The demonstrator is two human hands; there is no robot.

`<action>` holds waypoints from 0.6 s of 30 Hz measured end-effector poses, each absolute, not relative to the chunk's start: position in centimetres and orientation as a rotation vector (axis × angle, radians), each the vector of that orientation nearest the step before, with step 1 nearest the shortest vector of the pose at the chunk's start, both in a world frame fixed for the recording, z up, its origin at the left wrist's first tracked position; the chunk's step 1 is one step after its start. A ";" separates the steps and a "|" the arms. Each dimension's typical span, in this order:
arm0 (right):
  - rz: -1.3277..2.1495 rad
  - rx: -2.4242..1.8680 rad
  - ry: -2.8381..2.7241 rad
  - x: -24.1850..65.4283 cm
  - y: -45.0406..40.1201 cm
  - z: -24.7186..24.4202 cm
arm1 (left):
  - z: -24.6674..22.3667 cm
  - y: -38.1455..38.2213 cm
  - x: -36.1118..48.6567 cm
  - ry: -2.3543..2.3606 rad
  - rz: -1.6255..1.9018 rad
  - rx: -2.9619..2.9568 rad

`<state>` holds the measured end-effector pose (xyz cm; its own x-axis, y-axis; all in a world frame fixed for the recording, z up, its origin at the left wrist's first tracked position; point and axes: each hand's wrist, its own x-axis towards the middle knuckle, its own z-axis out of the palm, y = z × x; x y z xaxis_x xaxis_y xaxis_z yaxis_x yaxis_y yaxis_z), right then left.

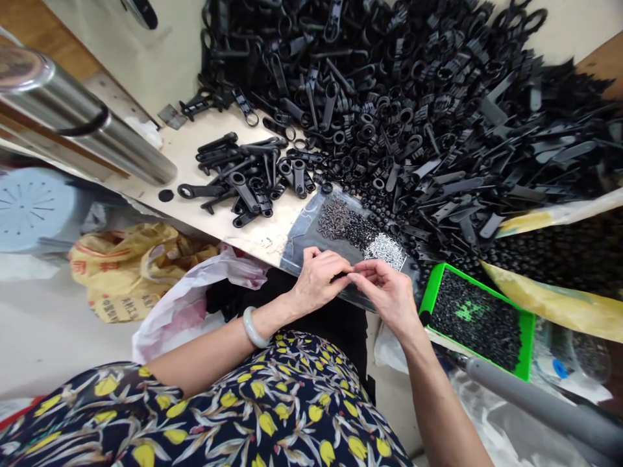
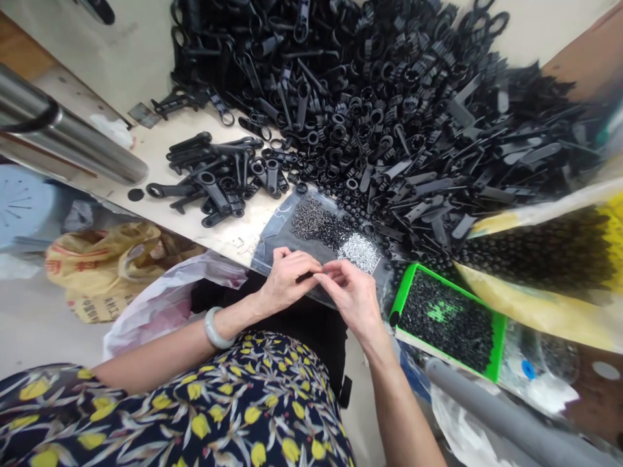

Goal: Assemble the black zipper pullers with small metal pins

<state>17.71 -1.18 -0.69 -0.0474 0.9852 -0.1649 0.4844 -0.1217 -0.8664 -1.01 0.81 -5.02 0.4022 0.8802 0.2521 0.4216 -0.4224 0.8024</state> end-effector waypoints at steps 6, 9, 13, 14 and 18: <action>0.823 -1.554 -1.652 17.5 -7.9 0.6 | -4.9 0.8 -1.1 1.104 0.901 2.009; 0.675 -1.650 -1.555 20.1 -14.8 -0.4 | -4.8 0.8 -1.0 1.103 0.878 2.011; 0.229 -1.695 -0.888 25.4 -18.6 -1.1 | -4.5 0.8 -1.0 1.118 0.878 2.015; 0.265 -1.635 -0.848 26.5 -17.9 -0.7 | -4.5 0.8 -1.0 1.121 0.885 2.016; 0.373 -1.445 -0.965 28.1 -12.1 2.1 | -4.3 0.6 -0.9 1.136 0.919 2.005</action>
<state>28.07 -12.13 2.13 0.5918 0.7374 0.3257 0.3260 0.1506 -0.9333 -0.89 0.64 -4.31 0.3792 0.8895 0.2550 0.4349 -0.4146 0.7994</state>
